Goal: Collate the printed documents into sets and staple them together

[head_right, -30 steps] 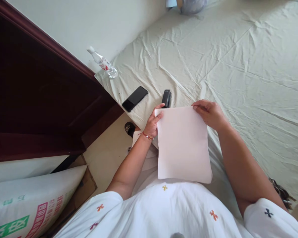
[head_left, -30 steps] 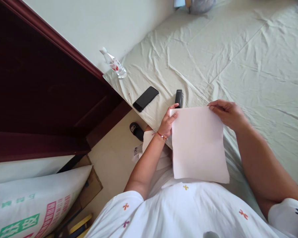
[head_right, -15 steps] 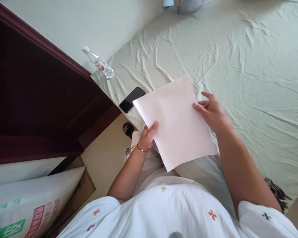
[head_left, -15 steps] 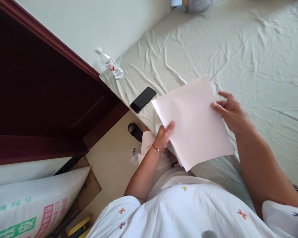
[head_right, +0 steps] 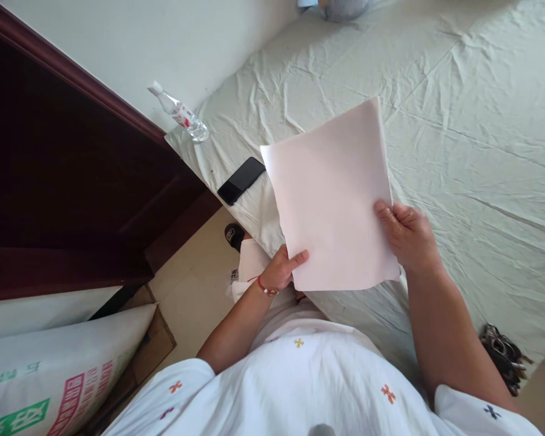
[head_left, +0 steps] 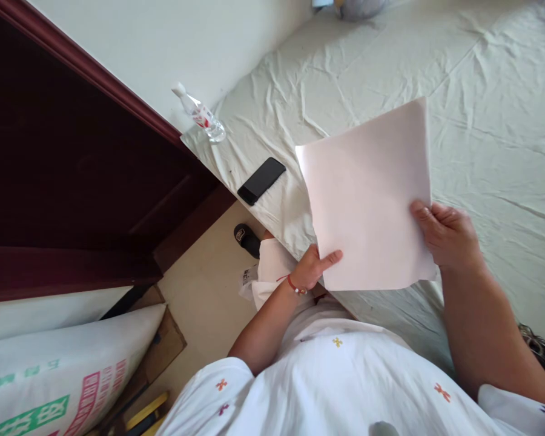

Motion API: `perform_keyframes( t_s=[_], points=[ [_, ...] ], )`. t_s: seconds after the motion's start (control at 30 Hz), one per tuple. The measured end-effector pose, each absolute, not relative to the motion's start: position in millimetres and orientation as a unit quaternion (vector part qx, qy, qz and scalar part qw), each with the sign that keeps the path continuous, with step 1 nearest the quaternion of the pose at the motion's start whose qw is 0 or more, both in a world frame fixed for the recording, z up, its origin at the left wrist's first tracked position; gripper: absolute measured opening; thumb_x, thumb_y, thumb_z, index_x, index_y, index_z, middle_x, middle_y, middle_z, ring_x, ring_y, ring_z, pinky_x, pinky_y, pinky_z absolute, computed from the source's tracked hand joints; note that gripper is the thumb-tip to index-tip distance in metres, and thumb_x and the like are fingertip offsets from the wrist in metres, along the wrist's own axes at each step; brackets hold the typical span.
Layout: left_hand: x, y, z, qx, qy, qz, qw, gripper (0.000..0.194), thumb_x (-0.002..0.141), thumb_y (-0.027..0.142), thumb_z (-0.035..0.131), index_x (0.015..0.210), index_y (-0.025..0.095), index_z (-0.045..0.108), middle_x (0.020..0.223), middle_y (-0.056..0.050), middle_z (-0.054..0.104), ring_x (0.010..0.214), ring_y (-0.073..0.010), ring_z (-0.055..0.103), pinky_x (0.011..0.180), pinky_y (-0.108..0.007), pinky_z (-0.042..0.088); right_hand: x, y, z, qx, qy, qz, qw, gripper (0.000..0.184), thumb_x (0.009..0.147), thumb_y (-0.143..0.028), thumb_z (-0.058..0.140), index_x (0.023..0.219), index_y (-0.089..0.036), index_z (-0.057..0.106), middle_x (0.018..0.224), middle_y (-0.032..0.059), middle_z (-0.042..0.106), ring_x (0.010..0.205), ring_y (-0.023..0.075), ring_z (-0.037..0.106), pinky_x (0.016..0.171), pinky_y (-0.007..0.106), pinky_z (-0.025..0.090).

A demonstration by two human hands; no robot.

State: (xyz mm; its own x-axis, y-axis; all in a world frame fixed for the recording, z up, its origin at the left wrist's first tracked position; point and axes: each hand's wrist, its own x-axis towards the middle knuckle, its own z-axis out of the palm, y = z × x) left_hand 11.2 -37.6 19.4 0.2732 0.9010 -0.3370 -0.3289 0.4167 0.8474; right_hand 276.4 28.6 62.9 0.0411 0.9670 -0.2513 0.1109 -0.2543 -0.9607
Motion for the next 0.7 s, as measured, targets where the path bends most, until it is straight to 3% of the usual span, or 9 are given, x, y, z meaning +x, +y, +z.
perform_keyframes(
  t_s=[0.07, 0.17, 0.27, 0.4, 0.47, 0.53, 0.6, 0.7],
  points=[
    [11, -49, 20, 0.378, 0.423, 0.397, 0.722, 0.052, 0.081, 0.058, 0.083, 0.113, 0.017, 0.079, 0.117, -0.014, 0.077, 0.111, -0.0304, 0.073, 0.099, -0.043, 0.059, 277, 29, 61, -0.598, -0.451, 0.527, 0.401, 0.044, 0.082, -0.066, 0.077, 0.075, -0.023, 0.070, 0.068, 0.0004, 0.070, 0.055, 0.0148, 0.060, 0.046, 0.024, 0.048],
    [11, -58, 23, 0.382, 0.414, 0.384, 0.731, 0.061, 0.076, 0.059, 0.086, 0.121, 0.020, 0.077, 0.120, -0.013, 0.076, 0.114, -0.0309, 0.071, 0.099, -0.043, 0.058, 277, 26, 55, -0.609, -0.430, 0.555, 0.370, 0.046, 0.078, -0.066, 0.080, 0.070, -0.023, 0.069, 0.062, 0.0005, 0.067, 0.050, 0.0142, 0.055, 0.041, 0.023, 0.043],
    [13, -55, 23, 0.368, 0.437, 0.379, 0.728, 0.059, 0.072, 0.063, 0.087, 0.109, 0.017, 0.080, 0.110, -0.013, 0.078, 0.104, -0.0289, 0.073, 0.092, -0.040, 0.059, 281, 18, 49, -0.601, -0.427, 0.554, 0.387, 0.044, 0.080, -0.068, 0.078, 0.077, -0.024, 0.071, 0.067, 0.0008, 0.068, 0.054, 0.0152, 0.057, 0.045, 0.024, 0.046],
    [15, -34, 22, 0.323, 0.498, 0.460, 0.661, 0.059, 0.074, 0.072, 0.081, 0.091, 0.016, 0.074, 0.085, -0.006, 0.075, 0.085, -0.0215, 0.070, 0.082, -0.034, 0.057, 294, 3, 49, -0.624, -0.507, 0.457, 0.381, 0.047, 0.089, -0.070, 0.067, 0.080, -0.024, 0.071, 0.069, 0.0011, 0.066, 0.059, 0.0161, 0.057, 0.050, 0.025, 0.047],
    [14, -20, 26, 0.297, 0.505, 0.523, 0.619, 0.056, 0.075, 0.070, 0.082, 0.093, 0.018, 0.071, 0.086, -0.004, 0.074, 0.093, -0.0217, 0.070, 0.087, -0.034, 0.057, 299, -5, 50, -0.641, -0.553, 0.412, 0.336, 0.050, 0.090, -0.070, 0.064, 0.076, -0.023, 0.071, 0.064, 0.0009, 0.063, 0.057, 0.0154, 0.054, 0.046, 0.023, 0.042],
    [14, -6, 31, 0.258, 0.498, 0.572, 0.598, 0.054, 0.078, 0.067, 0.082, 0.101, 0.020, 0.071, 0.100, -0.006, 0.076, 0.112, -0.0249, 0.069, 0.099, -0.036, 0.055, 302, -12, 50, -0.639, -0.563, 0.426, 0.306, 0.050, 0.088, -0.071, 0.066, 0.076, -0.023, 0.072, 0.063, 0.0013, 0.063, 0.056, 0.0165, 0.056, 0.045, 0.024, 0.043],
    [15, 5, 37, 0.201, 0.486, 0.589, 0.614, 0.056, 0.080, 0.065, 0.080, 0.110, 0.018, 0.071, 0.114, -0.011, 0.076, 0.126, -0.0290, 0.065, 0.108, -0.040, 0.053, 302, -17, 51, -0.628, -0.525, 0.487, 0.304, 0.046, 0.084, -0.071, 0.070, 0.079, -0.025, 0.074, 0.068, 0.0027, 0.069, 0.057, 0.0200, 0.061, 0.047, 0.028, 0.050],
    [18, 13, 39, 0.141, 0.460, 0.582, 0.655, 0.061, 0.083, 0.065, 0.076, 0.115, 0.014, 0.070, 0.118, -0.015, 0.076, 0.128, -0.0324, 0.065, 0.111, -0.045, 0.051, 297, -20, 52, -0.619, -0.418, 0.595, 0.297, 0.038, 0.080, -0.066, 0.077, 0.079, -0.029, 0.074, 0.072, 0.0049, 0.075, 0.056, 0.0254, 0.068, 0.047, 0.034, 0.056]
  ],
)
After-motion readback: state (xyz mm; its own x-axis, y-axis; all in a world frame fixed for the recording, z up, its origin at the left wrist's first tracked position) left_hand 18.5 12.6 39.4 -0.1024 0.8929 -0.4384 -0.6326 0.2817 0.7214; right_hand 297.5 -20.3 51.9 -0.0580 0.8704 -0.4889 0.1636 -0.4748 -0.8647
